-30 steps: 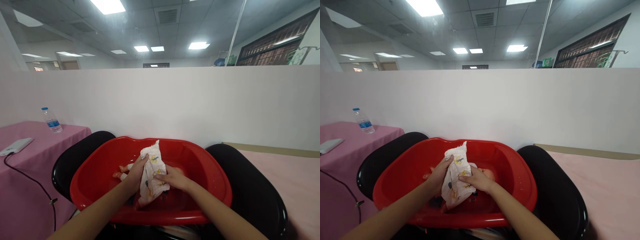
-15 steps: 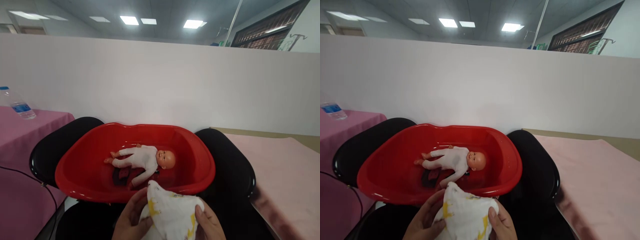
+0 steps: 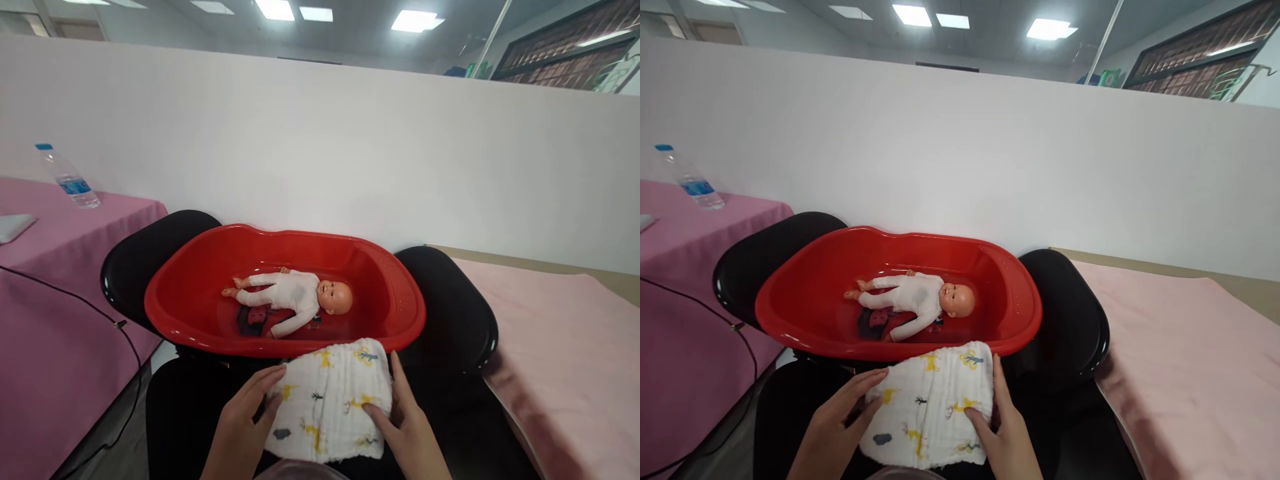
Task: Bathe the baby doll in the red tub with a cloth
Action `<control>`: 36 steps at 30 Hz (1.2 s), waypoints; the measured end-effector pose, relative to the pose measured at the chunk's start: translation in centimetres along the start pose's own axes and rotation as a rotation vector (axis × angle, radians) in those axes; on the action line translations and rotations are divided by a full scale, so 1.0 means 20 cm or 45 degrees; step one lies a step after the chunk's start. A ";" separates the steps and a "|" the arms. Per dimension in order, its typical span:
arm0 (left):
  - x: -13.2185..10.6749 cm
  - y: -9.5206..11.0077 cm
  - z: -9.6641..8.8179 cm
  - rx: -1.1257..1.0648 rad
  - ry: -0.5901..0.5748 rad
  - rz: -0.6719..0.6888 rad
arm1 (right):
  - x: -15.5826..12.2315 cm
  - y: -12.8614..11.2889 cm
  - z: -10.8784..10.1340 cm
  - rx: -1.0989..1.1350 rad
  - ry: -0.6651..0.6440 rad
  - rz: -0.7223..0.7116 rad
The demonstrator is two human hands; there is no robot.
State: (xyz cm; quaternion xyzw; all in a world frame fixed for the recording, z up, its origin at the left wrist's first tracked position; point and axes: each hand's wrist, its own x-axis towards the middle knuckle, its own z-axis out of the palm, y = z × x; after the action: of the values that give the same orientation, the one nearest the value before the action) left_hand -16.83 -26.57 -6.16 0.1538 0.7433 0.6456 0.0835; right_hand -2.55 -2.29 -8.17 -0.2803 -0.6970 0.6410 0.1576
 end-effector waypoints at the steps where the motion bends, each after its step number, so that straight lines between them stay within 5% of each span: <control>1: 0.00 -0.03 -0.01 0.082 -0.060 0.088 | 0.00 0.01 -0.01 -0.128 0.000 -0.045; 8: -0.03 -0.27 -0.12 0.528 -0.342 0.302 | -0.01 0.19 -0.02 -0.431 -0.294 -0.156; 16: -0.14 -0.38 -0.20 0.787 -0.416 0.422 | -0.09 0.37 0.06 -0.584 -0.309 -0.188; 20: -0.13 -0.37 -0.16 0.576 -0.281 0.049 | -0.09 0.34 0.11 -0.469 -0.245 -0.207; 24: -0.08 -0.38 -0.06 0.085 -0.056 -0.576 | -0.07 0.33 0.23 -0.240 -0.140 0.024; 26: -0.07 -0.37 0.01 -0.196 0.079 -0.751 | -0.06 0.32 0.32 -0.159 -0.038 0.104; 30: -0.11 -0.29 0.16 -0.611 0.203 -0.838 | -0.08 0.32 0.50 0.062 -0.022 0.153; 36: -0.20 -0.22 0.28 -0.866 -0.227 -0.702 | -0.10 0.40 0.61 0.466 -0.143 0.242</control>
State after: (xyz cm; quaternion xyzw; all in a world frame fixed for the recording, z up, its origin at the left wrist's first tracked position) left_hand -11.86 -23.11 -11.65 -0.0313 0.4918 0.7913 0.3619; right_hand -6.52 -13.24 -17.39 -0.2752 -0.5472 0.7834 0.1055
